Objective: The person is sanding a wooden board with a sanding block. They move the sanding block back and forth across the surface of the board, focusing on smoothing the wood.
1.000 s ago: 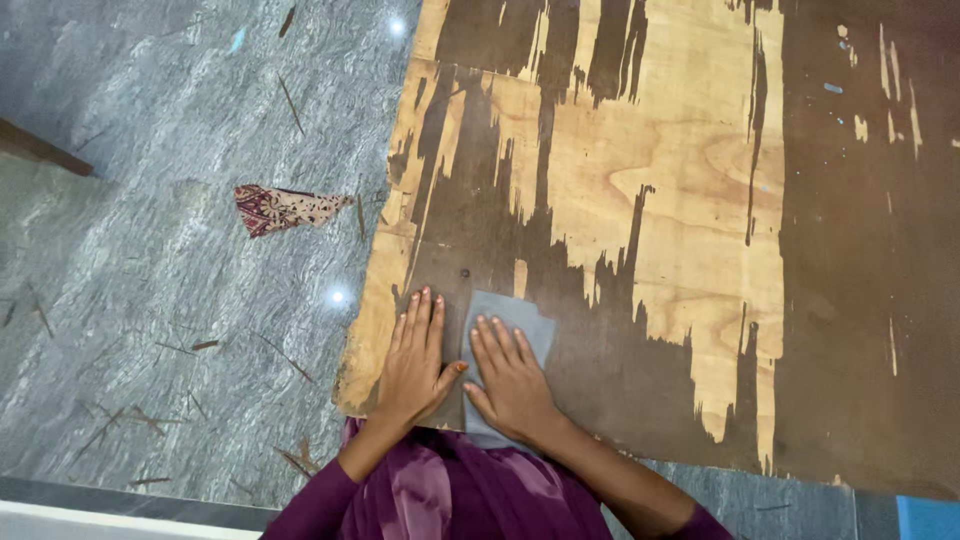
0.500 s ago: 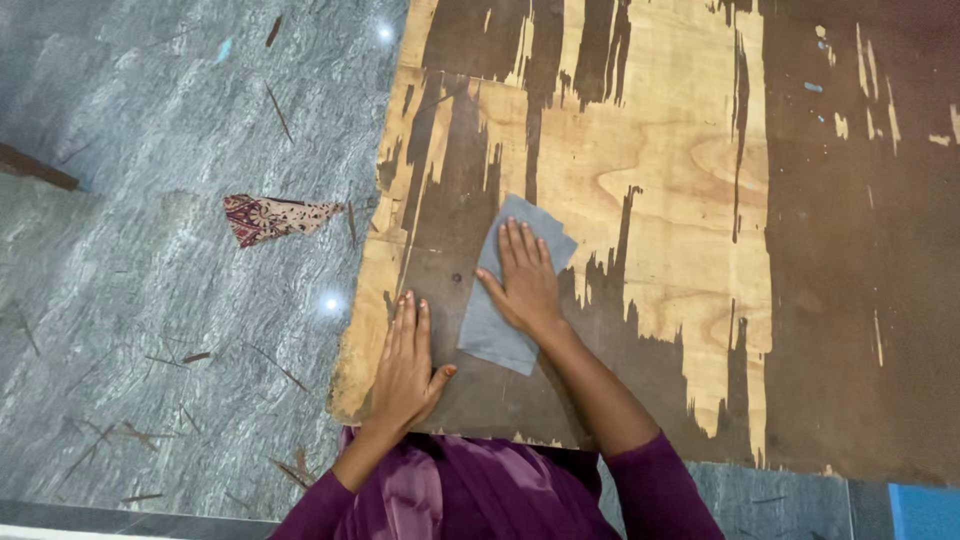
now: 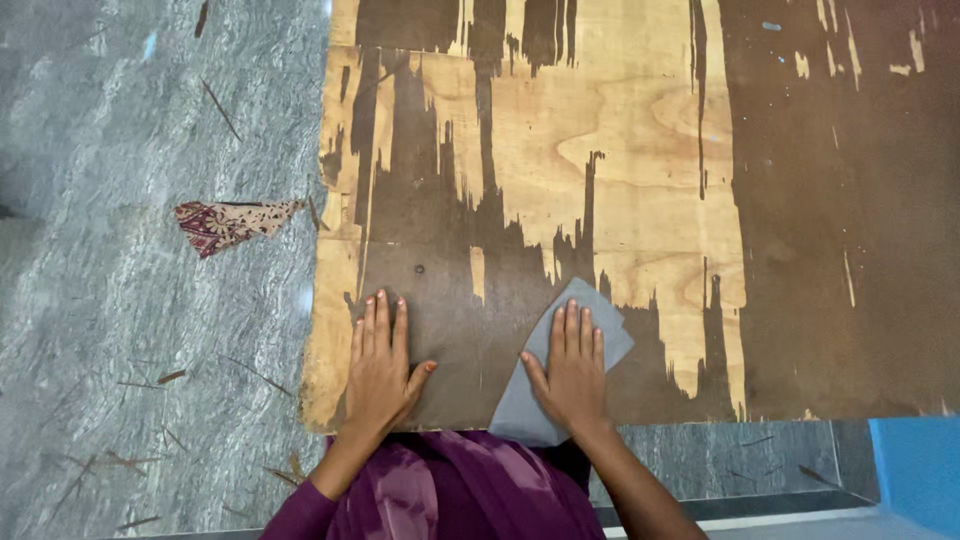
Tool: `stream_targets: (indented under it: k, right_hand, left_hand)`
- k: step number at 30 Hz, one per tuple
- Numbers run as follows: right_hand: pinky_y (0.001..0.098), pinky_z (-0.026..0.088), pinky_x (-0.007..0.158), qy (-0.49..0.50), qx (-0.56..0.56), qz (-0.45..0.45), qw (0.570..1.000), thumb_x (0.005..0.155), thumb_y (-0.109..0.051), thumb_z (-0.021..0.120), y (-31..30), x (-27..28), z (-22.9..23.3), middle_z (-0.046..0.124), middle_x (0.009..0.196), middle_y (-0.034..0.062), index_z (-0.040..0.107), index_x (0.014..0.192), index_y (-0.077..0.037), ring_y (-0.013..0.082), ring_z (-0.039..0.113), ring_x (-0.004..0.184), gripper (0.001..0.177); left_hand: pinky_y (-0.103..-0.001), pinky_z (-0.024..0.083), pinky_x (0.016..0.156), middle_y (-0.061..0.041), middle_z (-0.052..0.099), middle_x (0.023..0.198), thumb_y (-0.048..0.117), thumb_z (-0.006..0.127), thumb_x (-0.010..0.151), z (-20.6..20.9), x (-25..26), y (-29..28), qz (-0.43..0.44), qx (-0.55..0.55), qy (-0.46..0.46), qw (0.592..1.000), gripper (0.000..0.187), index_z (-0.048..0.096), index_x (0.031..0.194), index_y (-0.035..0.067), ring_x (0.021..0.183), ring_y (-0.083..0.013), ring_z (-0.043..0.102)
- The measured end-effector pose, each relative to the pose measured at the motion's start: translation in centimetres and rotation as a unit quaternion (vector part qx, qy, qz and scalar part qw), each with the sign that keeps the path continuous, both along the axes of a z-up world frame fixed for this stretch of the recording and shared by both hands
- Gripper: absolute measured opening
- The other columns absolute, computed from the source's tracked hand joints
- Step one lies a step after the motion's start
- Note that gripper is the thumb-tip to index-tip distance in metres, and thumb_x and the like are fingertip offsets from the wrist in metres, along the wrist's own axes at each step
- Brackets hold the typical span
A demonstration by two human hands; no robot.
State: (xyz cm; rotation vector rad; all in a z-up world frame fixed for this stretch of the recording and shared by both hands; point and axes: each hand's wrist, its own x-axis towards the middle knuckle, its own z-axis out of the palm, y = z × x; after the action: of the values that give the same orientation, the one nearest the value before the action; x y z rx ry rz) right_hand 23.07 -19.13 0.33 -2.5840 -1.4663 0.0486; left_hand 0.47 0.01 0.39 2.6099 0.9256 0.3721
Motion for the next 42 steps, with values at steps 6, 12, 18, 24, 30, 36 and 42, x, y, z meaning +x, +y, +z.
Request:
stream_targets:
  k: [6,12,18,24,30,36,42]
  right_hand:
    - [0.0547,0.012,0.124,0.018,-0.005,-0.020,1.000,0.101,-0.057,0.045,8.5,8.4,-1.1,0.020,0.168,0.0239,0.028,0.158,0.005,0.0386,0.014,0.157,0.086]
    - [0.0529,0.011,0.126,0.045,-0.003,-0.025,0.999,0.102,-0.058,0.043,12.2,12.0,-1.4,0.016,0.169,0.0248,0.025,0.159,0.006,0.0382,0.012,0.158,0.088]
    - [0.0520,0.013,0.126,0.015,0.012,0.027,0.999,0.104,-0.054,0.044,5.1,7.7,-1.5,0.019,0.167,0.0298,0.025,0.157,0.013,0.0406,0.015,0.157,0.087]
    - [0.0548,0.014,0.122,-0.003,-0.042,0.024,0.999,0.099,-0.054,0.046,-0.7,0.0,0.2,0.022,0.161,0.0335,0.027,0.151,0.014,0.0453,0.017,0.153,0.088]
    - [0.0547,0.016,0.123,0.043,0.000,0.116,0.992,0.099,-0.053,0.049,7.0,-2.9,-0.1,0.024,0.162,0.0335,0.029,0.152,0.014,0.0449,0.020,0.153,0.088]
    - [0.0518,0.014,0.125,0.036,0.035,0.124,0.991,0.101,-0.057,0.046,21.2,0.2,-1.2,0.023,0.164,0.0296,0.029,0.154,0.010,0.0403,0.019,0.155,0.087]
    - [0.0488,0.014,0.127,-0.017,0.047,0.284,0.957,0.103,-0.045,0.043,23.6,-4.8,-1.9,0.025,0.167,0.0260,0.029,0.158,0.008,0.0374,0.020,0.157,0.078]
  left_hand:
    - [-0.054,0.019,0.121,-0.028,0.024,0.164,0.068,0.043,0.091,0.4,0.4,0.1,0.005,0.011,0.027,1.000,0.098,0.026,0.158,-0.003,0.153,-0.0412,0.021]
    - [-0.054,0.019,0.122,-0.029,0.023,0.165,0.066,0.045,0.093,0.4,0.3,-0.1,0.012,-0.006,0.003,1.000,0.097,0.026,0.158,-0.003,0.153,-0.0416,0.022]
    - [-0.055,0.019,0.122,-0.028,0.024,0.164,0.066,0.045,0.094,0.5,0.3,0.0,-0.002,0.015,0.021,1.000,0.095,0.028,0.158,-0.003,0.154,-0.0413,0.021]
    - [-0.056,0.018,0.121,-0.027,0.024,0.164,0.066,0.047,0.092,0.6,0.3,-0.1,-0.009,0.017,0.024,1.000,0.098,0.028,0.157,-0.003,0.153,-0.0423,0.020]
    - [-0.057,0.018,0.121,-0.029,0.022,0.164,0.068,0.047,0.091,0.4,0.1,0.1,-0.020,0.016,0.000,1.000,0.101,0.026,0.157,-0.005,0.153,-0.0443,0.020]
    - [-0.056,0.018,0.122,-0.030,0.021,0.165,0.070,0.042,0.093,-0.5,-0.1,0.2,-0.007,-0.001,-0.025,1.000,0.102,0.024,0.159,-0.005,0.154,-0.0434,0.019]
    - [-0.057,0.015,0.125,-0.032,0.015,0.168,0.071,0.036,0.095,-0.8,-0.4,0.3,0.012,-0.050,-0.094,0.994,0.102,0.021,0.161,-0.005,0.156,-0.0486,0.013]
